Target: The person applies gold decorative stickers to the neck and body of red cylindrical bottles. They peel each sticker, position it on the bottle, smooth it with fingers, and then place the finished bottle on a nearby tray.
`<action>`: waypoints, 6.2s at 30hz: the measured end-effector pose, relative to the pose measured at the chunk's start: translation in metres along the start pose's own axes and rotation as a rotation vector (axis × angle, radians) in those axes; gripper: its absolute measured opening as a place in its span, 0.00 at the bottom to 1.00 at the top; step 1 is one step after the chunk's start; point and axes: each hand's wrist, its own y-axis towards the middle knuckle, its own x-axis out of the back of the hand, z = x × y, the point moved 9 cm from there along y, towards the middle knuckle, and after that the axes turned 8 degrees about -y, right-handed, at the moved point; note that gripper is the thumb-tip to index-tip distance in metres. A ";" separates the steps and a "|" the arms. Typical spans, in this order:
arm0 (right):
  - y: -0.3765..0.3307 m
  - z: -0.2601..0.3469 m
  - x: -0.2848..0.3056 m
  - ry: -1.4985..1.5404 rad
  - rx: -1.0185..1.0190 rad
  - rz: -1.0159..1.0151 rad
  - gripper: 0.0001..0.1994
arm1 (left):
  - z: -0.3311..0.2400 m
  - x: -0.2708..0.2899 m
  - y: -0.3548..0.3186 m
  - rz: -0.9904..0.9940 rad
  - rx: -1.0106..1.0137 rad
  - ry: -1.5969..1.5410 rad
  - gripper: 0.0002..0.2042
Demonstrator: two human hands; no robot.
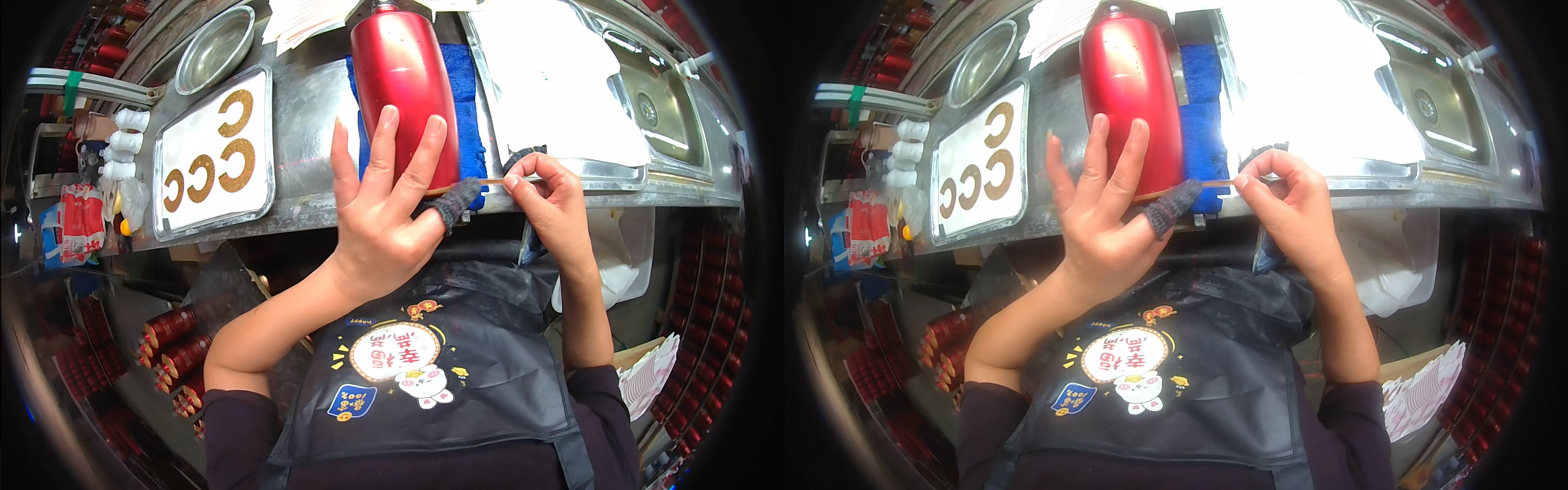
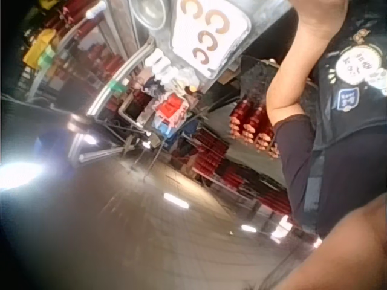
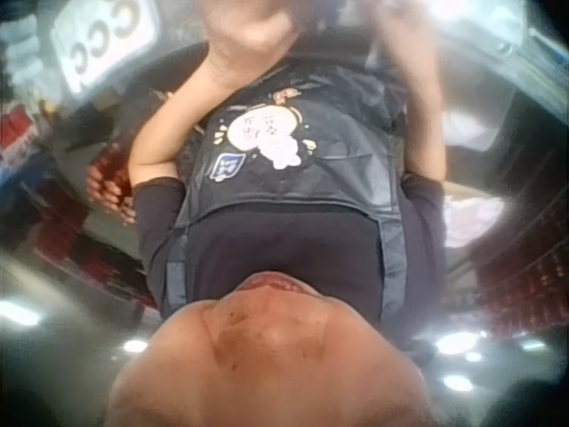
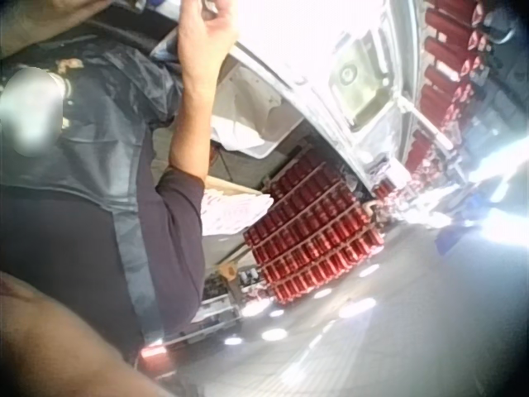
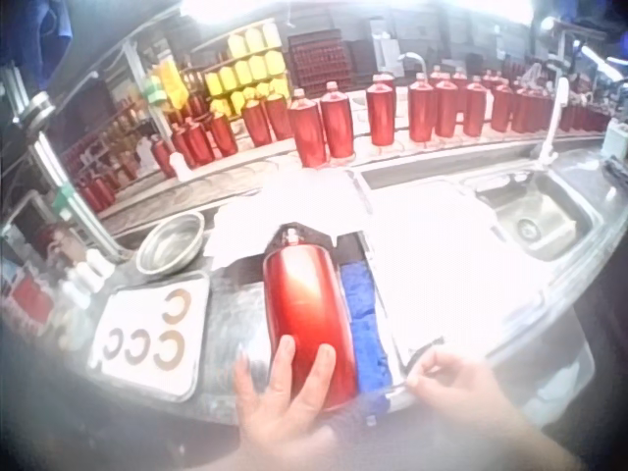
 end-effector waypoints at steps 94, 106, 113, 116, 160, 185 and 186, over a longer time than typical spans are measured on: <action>0.004 0.017 -0.045 0.211 -0.025 0.173 0.03 | 0.006 0.000 -0.018 0.066 0.042 0.052 0.15; -0.014 0.036 -0.047 0.030 0.102 -0.044 0.10 | 0.060 -0.001 -0.044 -0.148 0.461 -0.681 0.36; -0.016 0.070 -0.060 -0.312 0.460 -0.269 0.28 | 0.066 -0.023 -0.063 -0.214 0.757 -1.182 0.28; -0.014 0.068 -0.061 -0.310 0.448 -0.275 0.28 | 0.063 -0.028 -0.065 -0.227 0.794 -1.223 0.27; -0.010 0.066 -0.065 -0.326 0.390 -0.156 0.28 | 0.030 -0.004 -0.089 -0.002 0.574 -0.409 0.22; -0.011 0.046 -0.065 -0.215 0.361 -0.102 0.18 | 0.056 -0.028 -0.080 -0.350 0.991 -1.109 0.15; -0.010 0.043 -0.065 -0.188 0.346 -0.108 0.18 | 0.057 -0.030 -0.081 -0.352 1.010 -1.107 0.15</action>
